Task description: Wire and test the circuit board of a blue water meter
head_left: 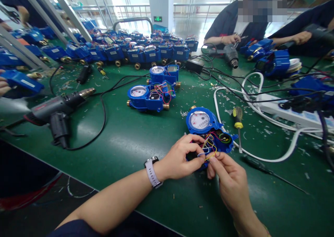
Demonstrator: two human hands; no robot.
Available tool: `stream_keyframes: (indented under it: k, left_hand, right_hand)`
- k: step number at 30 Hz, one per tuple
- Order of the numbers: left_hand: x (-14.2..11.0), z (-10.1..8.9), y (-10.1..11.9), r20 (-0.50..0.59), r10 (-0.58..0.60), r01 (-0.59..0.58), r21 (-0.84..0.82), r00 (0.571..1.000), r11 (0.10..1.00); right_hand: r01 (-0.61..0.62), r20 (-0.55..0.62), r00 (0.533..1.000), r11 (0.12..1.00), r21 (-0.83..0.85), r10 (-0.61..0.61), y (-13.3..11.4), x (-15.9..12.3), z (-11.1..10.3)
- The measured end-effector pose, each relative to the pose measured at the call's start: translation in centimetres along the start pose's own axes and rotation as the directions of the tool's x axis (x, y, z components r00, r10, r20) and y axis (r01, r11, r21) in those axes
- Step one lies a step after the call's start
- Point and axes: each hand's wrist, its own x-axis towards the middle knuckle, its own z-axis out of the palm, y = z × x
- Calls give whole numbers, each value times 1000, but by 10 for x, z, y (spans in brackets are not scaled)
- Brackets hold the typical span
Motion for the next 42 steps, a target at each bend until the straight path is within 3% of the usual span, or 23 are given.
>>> stream_keyframes:
  k: [10,21,26,34,38,42]
  left_hand:
    - [-1,4,-4,-28,24,-23,33,999,999]
    - [-1,6,-2,-59,25,-23,36,998,999]
    - [-1,6,-1,-56,38,-36,36,998,999]
    - [-1,3,-1,-30,49,-48,15,998,999]
    - [-1,3,-1,-26,51,-50,9,998,999]
    - [-2,4,-2,-43,39,-39,5,998,999]
  right_hand:
    - [1,16,1000,998,-68,0,-2,1,-4]
    - [-55,14,998,997,49,55,-1,1,0]
    - [-6,-23,1000,1000,-23,5,-2,1,1]
    - [117,-31,991,956,-270,-130,-9,3,-10]
    - [104,-91,985,932,-346,-144,-11,1,-16]
    - [88,15,996,944,-317,-88,-10,2,-17]
